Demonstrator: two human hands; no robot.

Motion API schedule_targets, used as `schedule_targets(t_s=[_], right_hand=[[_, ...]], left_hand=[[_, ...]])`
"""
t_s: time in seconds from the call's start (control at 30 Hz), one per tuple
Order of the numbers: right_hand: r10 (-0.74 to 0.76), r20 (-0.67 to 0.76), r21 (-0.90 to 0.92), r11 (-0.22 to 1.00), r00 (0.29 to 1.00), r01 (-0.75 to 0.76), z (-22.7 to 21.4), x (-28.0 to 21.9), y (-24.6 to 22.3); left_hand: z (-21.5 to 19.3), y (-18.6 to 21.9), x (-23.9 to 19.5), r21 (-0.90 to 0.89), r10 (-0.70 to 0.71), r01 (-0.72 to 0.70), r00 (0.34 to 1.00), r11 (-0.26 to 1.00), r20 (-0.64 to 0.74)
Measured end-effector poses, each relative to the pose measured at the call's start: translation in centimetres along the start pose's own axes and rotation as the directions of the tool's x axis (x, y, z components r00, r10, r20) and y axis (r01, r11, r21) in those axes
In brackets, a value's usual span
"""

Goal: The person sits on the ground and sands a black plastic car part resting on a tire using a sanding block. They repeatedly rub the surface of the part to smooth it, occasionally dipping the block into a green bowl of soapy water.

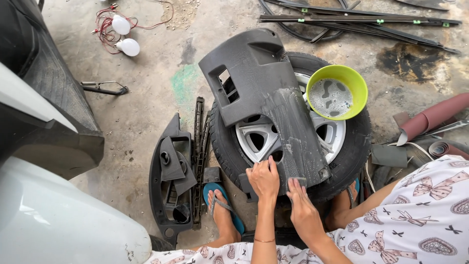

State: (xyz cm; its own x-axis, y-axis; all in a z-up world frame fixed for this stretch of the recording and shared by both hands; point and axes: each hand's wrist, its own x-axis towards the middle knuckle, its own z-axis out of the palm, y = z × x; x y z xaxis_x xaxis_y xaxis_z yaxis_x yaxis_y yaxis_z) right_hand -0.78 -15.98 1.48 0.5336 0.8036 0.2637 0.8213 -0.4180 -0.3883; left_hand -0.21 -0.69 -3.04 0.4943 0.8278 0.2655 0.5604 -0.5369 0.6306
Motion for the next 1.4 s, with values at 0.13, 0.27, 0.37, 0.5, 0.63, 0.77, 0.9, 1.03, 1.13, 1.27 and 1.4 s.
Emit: schedule_targets(t_s=[0.13, 0.27, 0.37, 0.5, 0.63, 0.77, 0.9, 1.03, 1.13, 1.27, 1.4], right_hand=[[0.005, -0.105, 0.018, 1.000, 0.994, -0.003, 1.3, 6.4, 1.7], [0.015, -0.137, 0.018, 1.000, 0.990, -0.013, 0.3, 5.8, 1.5], [-0.001, -0.054, 0.035, 0.999, 0.999, 0.002, -0.5, 1.6, 1.0], [0.153, 0.067, 0.089, 0.983, 0.986, -0.159, -0.4, 2.9, 2.6], [0.246, -0.057, 0.163, 0.958, 0.968, -0.234, -0.2, 7.2, 4.5], [0.155, 0.033, 0.085, 0.984, 0.987, -0.157, -1.7, 1.5, 2.5], [0.189, 0.004, 0.034, 0.981, 0.982, -0.189, -0.7, 2.3, 3.5], [0.272, -0.032, 0.154, 0.952, 0.962, -0.264, -0.1, 7.7, 6.1], [0.355, 0.043, 0.180, 0.917, 0.934, -0.357, -1.3, 5.4, 4.9], [0.211, 0.008, 0.048, 0.976, 0.977, -0.211, -1.1, 1.3, 4.6], [0.282, -0.270, -0.134, 0.936, 0.920, -0.326, 2.1, 6.3, 8.6]], left_hand=[[0.5, -0.2, 0.2, 0.004, 0.022, -0.022, 0.999, 1.000, -0.036], [0.1, -0.1, 0.1, 0.009, -0.017, 0.017, 1.000, 1.000, 0.003], [0.0, 1.3, 1.1, -0.021, -0.030, 0.031, 0.997, 0.999, 0.067], [1.3, 4.1, 0.7, -0.086, -0.019, 0.039, 0.974, 0.996, 0.226], [1.7, 3.5, 0.6, -0.068, 0.035, -0.021, 0.977, 0.997, 0.209], [3.2, 3.9, 1.3, 0.032, -0.073, 0.067, 0.947, 0.997, 0.314], [5.7, 2.6, 1.0, 0.135, 0.065, -0.093, 0.977, 0.986, 0.201], [6.0, 2.7, 1.0, 0.158, 0.049, -0.083, 0.978, 0.984, 0.203], [5.5, 3.0, 0.9, 0.192, 0.002, -0.047, 0.973, 0.980, 0.229], [5.5, 3.1, 1.6, 0.231, 0.031, -0.080, 0.977, 0.970, 0.209], [3.3, 3.9, 2.2, 0.175, 0.001, -0.052, 0.960, 0.983, 0.278]])
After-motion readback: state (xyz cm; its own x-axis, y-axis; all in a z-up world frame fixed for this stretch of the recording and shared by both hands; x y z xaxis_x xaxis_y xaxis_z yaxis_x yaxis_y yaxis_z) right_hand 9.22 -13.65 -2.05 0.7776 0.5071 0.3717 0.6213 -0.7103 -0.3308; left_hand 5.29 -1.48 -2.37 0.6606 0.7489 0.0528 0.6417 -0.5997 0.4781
